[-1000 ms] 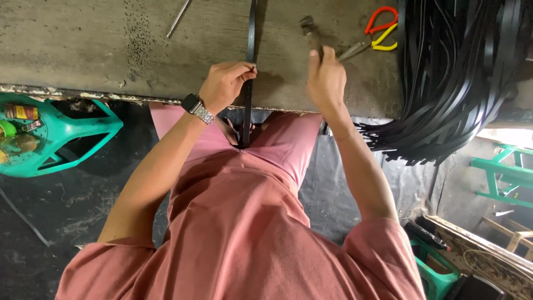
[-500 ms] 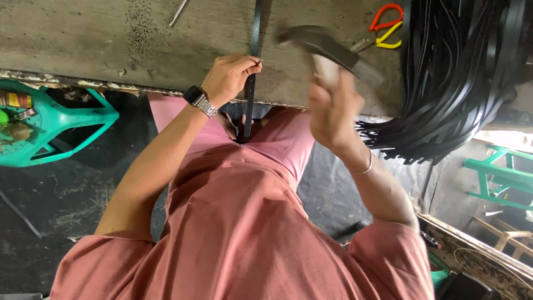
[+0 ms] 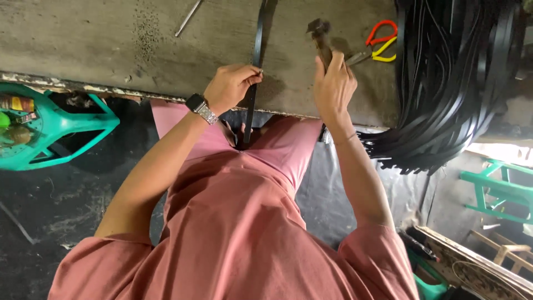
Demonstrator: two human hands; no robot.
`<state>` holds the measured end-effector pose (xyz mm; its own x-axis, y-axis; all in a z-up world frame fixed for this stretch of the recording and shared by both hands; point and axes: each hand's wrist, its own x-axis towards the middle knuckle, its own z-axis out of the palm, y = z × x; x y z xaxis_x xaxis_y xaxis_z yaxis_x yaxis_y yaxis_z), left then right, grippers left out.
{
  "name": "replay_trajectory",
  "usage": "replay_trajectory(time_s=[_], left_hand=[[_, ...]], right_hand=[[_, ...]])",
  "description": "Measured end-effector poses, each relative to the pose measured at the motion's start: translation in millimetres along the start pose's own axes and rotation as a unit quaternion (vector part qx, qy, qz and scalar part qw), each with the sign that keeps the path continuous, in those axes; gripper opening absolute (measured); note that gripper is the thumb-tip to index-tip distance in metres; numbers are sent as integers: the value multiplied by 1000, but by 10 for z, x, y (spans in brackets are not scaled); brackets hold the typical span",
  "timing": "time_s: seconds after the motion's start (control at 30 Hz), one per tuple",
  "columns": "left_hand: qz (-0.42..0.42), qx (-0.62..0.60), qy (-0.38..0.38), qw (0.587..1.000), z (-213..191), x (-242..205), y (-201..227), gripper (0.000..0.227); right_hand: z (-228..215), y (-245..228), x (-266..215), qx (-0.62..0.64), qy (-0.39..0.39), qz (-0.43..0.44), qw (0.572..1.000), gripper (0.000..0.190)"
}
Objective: The person hammers nails into black rubber strips on a workbench. They repeatedly position nails, strike them with a hammer, and adjust the strips, working one strip at a time.
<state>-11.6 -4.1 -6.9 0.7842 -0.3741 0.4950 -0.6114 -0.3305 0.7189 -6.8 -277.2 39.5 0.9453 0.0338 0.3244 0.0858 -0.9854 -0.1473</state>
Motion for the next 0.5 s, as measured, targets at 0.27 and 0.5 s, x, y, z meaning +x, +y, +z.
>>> replay_trajectory(time_s=[0.27,0.5], left_hand=[[10,26,-3,1000,-33,-11,35,13],[-94,-44,41,994,-84,101,15,5]], right_hand=[[215,-553,-64,156,-99,-199,963,44],[271,-772,-156,129,-123,-171,969,38]])
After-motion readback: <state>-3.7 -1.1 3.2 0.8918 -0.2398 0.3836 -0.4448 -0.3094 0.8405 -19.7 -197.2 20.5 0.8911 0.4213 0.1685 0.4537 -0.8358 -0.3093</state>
